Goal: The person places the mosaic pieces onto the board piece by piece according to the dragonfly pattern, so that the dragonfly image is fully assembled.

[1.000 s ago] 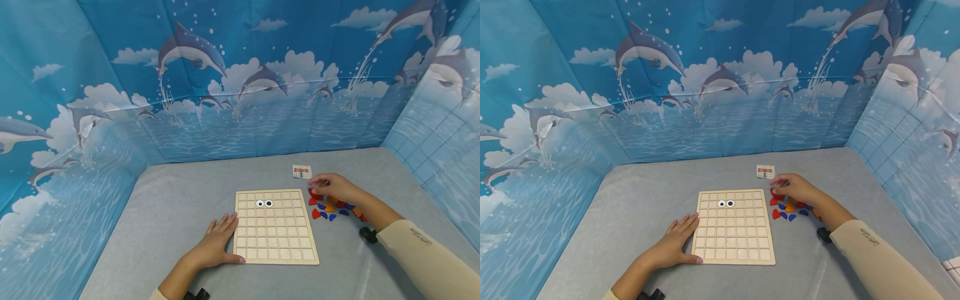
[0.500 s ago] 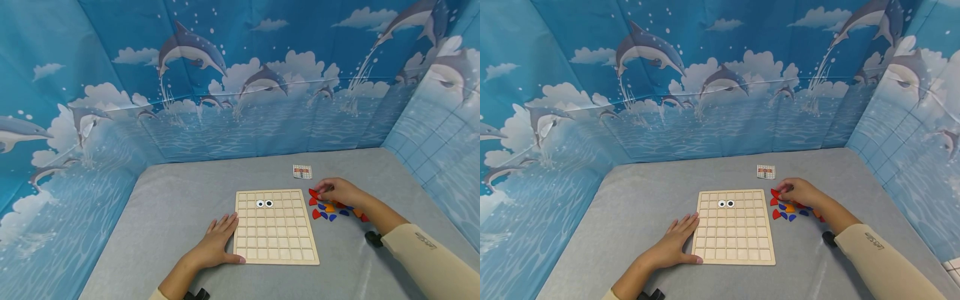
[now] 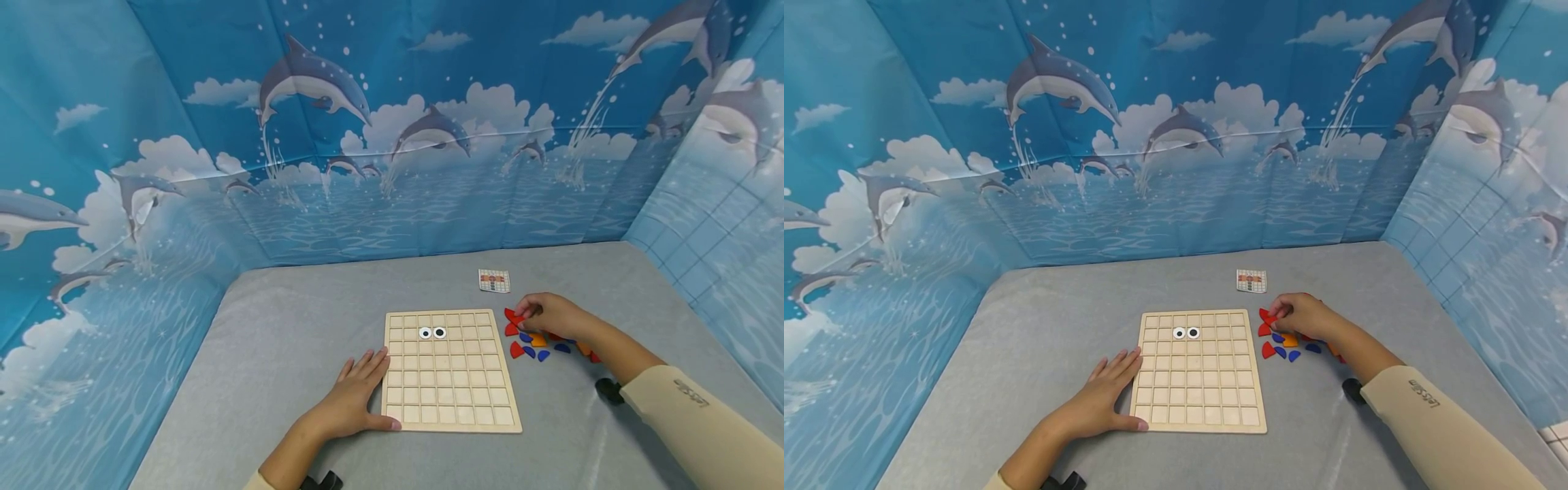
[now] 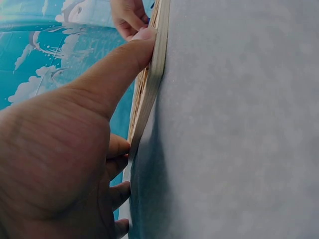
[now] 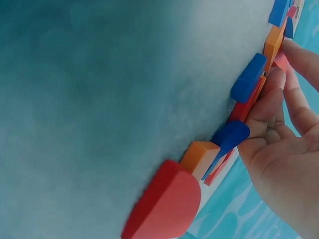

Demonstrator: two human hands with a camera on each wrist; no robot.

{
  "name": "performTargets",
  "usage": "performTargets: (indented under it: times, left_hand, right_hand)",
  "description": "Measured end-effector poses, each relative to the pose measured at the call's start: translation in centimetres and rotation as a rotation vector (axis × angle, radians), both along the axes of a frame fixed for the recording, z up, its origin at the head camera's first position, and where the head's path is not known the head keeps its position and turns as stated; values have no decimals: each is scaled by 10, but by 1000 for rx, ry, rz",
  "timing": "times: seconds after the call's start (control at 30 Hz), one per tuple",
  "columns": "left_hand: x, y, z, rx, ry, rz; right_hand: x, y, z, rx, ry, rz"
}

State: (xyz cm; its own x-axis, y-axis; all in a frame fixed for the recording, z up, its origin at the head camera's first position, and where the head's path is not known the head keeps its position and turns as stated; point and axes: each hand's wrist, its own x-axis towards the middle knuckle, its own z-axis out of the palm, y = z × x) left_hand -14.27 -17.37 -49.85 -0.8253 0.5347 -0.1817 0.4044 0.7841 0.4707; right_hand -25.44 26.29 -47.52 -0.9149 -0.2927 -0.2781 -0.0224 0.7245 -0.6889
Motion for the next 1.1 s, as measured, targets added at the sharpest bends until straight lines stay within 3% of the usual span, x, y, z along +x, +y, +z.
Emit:
performTargets:
  times: [0.53, 0.87, 1.1]
  left_hand:
    - [0, 0, 2, 13, 6, -9]
    - [0, 1, 4, 13, 10, -6]
    - [0, 1, 2, 5, 0, -2]
  right_hand:
    - [3, -2, 5, -31, 0, -47]
    - [7, -15, 11, -149, -23, -71]
    - [9, -31, 10, -221, -3, -9]
